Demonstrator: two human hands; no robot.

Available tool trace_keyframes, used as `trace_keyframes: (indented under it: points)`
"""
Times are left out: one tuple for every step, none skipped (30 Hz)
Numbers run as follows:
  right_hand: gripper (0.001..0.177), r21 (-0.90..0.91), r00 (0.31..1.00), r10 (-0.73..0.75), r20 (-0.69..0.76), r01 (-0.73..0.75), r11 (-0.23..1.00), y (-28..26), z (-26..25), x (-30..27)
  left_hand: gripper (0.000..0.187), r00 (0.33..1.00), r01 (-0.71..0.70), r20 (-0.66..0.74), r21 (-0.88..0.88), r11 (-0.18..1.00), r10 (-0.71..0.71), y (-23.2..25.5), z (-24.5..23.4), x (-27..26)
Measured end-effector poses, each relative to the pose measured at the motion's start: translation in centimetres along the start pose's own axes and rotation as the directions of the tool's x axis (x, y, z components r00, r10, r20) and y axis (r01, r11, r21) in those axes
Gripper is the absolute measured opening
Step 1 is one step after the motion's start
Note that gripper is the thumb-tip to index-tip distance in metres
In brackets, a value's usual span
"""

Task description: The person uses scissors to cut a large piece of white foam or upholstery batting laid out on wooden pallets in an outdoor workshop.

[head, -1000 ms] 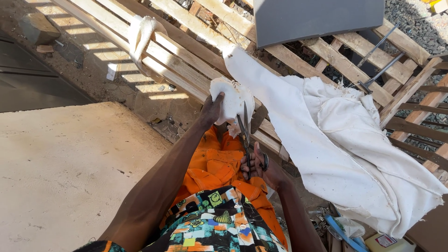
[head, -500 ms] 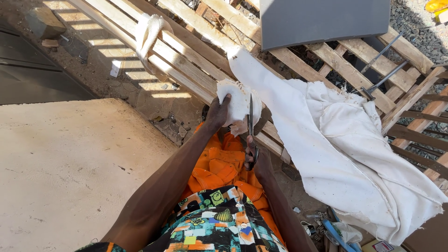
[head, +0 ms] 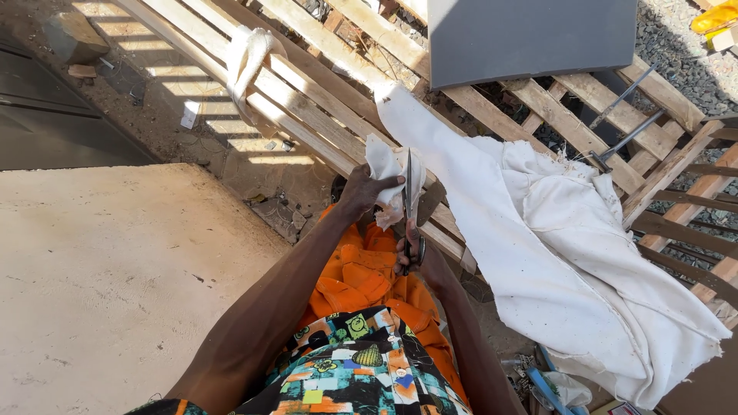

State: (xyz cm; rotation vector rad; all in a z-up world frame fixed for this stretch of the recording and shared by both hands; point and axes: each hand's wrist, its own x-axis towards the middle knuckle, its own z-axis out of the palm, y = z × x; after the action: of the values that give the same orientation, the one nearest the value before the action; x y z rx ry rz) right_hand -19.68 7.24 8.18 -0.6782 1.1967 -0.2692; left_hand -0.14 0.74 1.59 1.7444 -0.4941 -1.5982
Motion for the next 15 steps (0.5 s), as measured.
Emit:
trace_keyframes:
  points:
    - [0.074, 0.007, 1.0, -0.017, 0.002, 0.017, 1.0, 0.9, -0.4, 0.6, 0.056, 1.0, 0.0, -0.002, -0.076, 0.997, 0.0, -0.3, -0.1, 0.1]
    - [0.069, 0.012, 0.999, -0.035, 0.002, 0.035, 0.999, 1.8, -0.9, 1.3, 0.053, 1.0, -0.002, -0.001, -0.153, 0.988, 0.001, -0.6, -0.1, 0.3]
    - [0.069, 0.009, 0.999, -0.038, 0.002, 0.038, 0.999, 2.2, -1.2, 1.6, 0.053, 1.0, -0.004, -0.001, -0.154, 0.988, 0.004, -0.7, -0.2, 0.6]
    - [0.067, 0.018, 0.998, -0.052, -0.034, 0.053, 0.998, 2.8, -1.4, 1.7, 0.052, 1.0, -0.002, -0.01, -0.196, 0.981, 0.0, -0.9, -0.5, 0.8]
    - [0.066, 0.027, 0.995, -0.066, -0.069, 0.068, 0.997, 3.3, -1.6, 1.9, 0.051, 1.0, -0.001, -0.018, -0.238, 0.971, -0.004, -1.1, -0.7, 1.0]
    - [0.066, 0.024, 0.996, -0.064, -0.068, 0.066, 0.998, 2.7, -1.4, 1.4, 0.051, 1.0, 0.0, -0.02, -0.241, 0.971, -0.005, -0.7, -0.9, 0.8]
    - [0.064, 0.033, 0.994, -0.067, -0.082, 0.07, 0.997, 2.2, -1.1, 0.8, 0.049, 1.0, -0.016, -0.01, -0.237, 0.971, 0.014, -0.2, -1.0, 0.7]
    - [0.062, 0.043, 0.993, -0.071, -0.098, 0.076, 0.996, 1.6, -1.0, 0.3, 0.047, 0.999, -0.033, 0.003, -0.234, 0.972, 0.035, 0.2, -1.1, 0.6]
    - [0.062, 0.04, 0.993, -0.071, -0.098, 0.075, 0.996, 1.3, -0.7, 0.0, 0.047, 0.999, -0.033, 0.002, -0.236, 0.971, 0.035, 0.7, -1.1, 0.3]
    - [0.061, 0.005, 0.992, -0.073, -0.104, 0.074, 0.997, 1.0, -0.5, -0.2, 0.045, 0.998, -0.055, 0.006, -0.25, 0.967, 0.058, 1.1, -1.1, 0.1]
    - [0.06, -0.031, 0.991, -0.076, -0.111, 0.073, 0.997, 0.7, -0.3, -0.3, 0.044, 0.997, -0.077, 0.01, -0.264, 0.961, 0.082, 1.6, -1.1, -0.1]
    - [0.06, -0.032, 0.991, -0.076, -0.112, 0.073, 0.997, 0.6, -0.2, -0.5, 0.044, 0.997, -0.076, 0.01, -0.266, 0.961, 0.082, 1.8, -1.0, -0.1]
    - [0.06, -0.03, 0.992, -0.073, -0.107, 0.071, 0.997, 0.5, -0.1, -0.7, 0.048, 0.999, -0.047, 0.001, -0.215, 0.975, 0.048, 2.0, -0.8, -0.1]
    - [0.06, -0.026, 0.992, -0.074, -0.1, 0.072, 0.997, 0.4, 0.2, -0.7, 0.052, 1.0, -0.02, -0.012, -0.163, 0.986, 0.019, 2.3, -0.9, -0.1]
    - [0.06, -0.028, 0.992, -0.077, -0.097, 0.074, 0.997, 0.2, 0.3, -0.6, 0.052, 1.0, -0.024, -0.014, -0.163, 0.986, 0.022, 2.4, -0.9, 0.2]
